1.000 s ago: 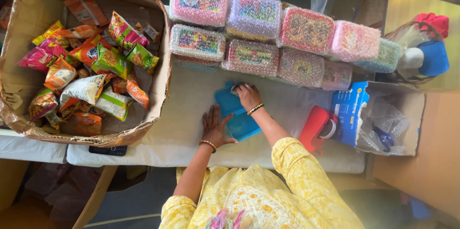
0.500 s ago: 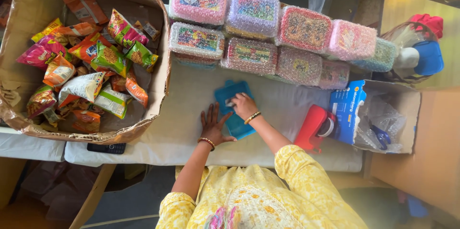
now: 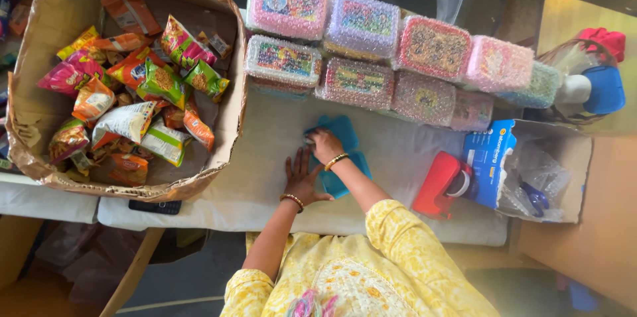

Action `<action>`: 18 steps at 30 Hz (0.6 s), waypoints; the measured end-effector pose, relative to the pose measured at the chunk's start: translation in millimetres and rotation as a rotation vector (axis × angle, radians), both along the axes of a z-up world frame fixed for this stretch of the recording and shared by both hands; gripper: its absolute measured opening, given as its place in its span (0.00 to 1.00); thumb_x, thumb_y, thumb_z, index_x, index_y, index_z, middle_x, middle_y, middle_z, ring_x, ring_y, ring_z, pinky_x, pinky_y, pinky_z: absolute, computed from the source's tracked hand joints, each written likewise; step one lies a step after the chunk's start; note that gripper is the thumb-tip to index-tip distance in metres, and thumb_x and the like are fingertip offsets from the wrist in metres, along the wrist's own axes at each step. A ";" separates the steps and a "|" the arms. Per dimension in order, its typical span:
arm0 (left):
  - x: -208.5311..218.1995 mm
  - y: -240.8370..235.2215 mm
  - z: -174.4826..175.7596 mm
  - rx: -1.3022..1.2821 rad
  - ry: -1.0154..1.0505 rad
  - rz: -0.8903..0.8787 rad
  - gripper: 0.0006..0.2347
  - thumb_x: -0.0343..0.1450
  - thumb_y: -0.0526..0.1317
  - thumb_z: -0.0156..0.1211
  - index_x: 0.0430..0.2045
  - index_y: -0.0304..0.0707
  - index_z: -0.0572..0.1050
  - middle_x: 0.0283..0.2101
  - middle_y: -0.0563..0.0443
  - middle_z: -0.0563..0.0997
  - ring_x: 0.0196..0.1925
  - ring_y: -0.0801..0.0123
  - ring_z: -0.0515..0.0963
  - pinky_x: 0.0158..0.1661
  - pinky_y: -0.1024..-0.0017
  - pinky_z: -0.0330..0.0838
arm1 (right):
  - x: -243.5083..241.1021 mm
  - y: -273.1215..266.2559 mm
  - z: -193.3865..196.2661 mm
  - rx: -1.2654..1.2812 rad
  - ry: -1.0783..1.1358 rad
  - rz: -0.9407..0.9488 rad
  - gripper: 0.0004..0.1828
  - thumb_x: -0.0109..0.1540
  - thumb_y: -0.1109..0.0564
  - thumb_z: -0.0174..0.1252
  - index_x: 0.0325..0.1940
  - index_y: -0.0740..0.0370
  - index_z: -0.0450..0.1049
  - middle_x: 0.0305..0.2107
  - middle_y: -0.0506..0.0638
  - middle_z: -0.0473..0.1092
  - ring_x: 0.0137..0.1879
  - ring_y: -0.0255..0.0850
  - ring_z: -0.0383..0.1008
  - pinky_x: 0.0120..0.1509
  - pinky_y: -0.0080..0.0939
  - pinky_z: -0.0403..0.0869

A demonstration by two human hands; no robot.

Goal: Wiping a blue plastic container with a cloth on a store counter.

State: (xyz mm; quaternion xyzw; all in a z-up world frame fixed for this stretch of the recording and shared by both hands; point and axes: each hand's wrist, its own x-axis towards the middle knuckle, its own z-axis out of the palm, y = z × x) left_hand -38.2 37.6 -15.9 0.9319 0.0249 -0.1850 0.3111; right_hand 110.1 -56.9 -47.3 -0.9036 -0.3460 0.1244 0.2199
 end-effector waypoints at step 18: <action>-1.3 -0.6 6.2 -0.014 -0.070 0.040 0.53 0.45 0.71 0.73 0.69 0.76 0.56 0.78 0.39 0.33 0.79 0.43 0.31 0.69 0.35 0.24 | 54.8 -41.8 13.1 -0.183 -0.330 0.194 0.12 0.61 0.58 0.52 0.39 0.46 0.81 0.34 0.49 0.72 0.44 0.47 0.75 0.47 0.50 0.76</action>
